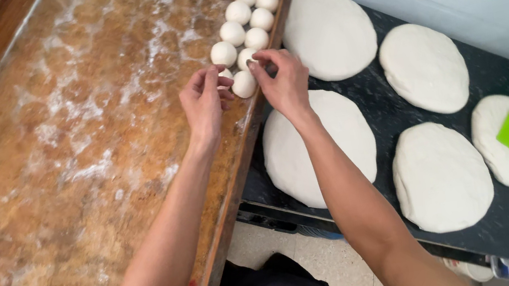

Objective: The person portions dough into small balls using a green plastic scraper and arranges them on a wooden board. They then grease a metal pan with a brush and place a large dough piece into it.

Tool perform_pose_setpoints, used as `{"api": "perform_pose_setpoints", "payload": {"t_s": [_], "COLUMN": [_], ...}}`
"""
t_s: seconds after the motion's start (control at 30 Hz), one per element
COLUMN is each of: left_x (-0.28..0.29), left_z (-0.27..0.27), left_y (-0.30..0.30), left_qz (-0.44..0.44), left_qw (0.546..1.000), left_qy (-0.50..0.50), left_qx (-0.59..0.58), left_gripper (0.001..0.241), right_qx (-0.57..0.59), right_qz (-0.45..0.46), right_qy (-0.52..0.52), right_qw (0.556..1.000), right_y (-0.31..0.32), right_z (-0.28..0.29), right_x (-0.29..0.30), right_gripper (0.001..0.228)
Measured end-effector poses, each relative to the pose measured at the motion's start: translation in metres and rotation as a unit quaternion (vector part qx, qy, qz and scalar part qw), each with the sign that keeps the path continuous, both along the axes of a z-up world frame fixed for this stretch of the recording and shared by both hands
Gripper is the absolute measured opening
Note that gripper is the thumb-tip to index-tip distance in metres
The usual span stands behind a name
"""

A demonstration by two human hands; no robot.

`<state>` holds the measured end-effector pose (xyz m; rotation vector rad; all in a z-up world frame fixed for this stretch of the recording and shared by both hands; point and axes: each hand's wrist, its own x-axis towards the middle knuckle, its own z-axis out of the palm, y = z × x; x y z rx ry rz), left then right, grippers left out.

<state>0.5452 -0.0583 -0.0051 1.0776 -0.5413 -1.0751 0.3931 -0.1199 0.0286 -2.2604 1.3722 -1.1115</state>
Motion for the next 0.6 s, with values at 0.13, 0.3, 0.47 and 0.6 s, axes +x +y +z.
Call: {"api": "perform_pose_setpoints", "payload": {"t_s": [0.13,0.3,0.47,0.6], "left_x": [-0.093,-0.246,-0.426,-0.581], "left_z": [0.029,0.051,0.04,0.032], "left_y": [-0.018,-0.006,0.047,0.108], "left_qz": [-0.12,-0.321,-0.474,-0.581], "left_qw": [0.991,0.945,0.878,0.811], "left_qy": [-0.001,-0.042,-0.061,-0.056], "left_qx": [-0.053,-0.039,-0.031,-0.041], "left_gripper": [0.033,0.035,0.034,0.031], "right_qx": [0.101,0.122,0.058,0.054], "right_qz": [-0.116,-0.277,-0.386,-0.474], "right_qy": [-0.103,-0.147,-0.204,-0.241], "right_qw": [0.983,0.942,0.898,0.845], "right_y": [0.015,0.06,0.152,0.252], "right_z": [0.034,0.061,0.049,0.03], "right_x": [-0.081,-0.232,-0.422,-0.565], "right_gripper": [0.03,0.05,0.051,0.055]}}
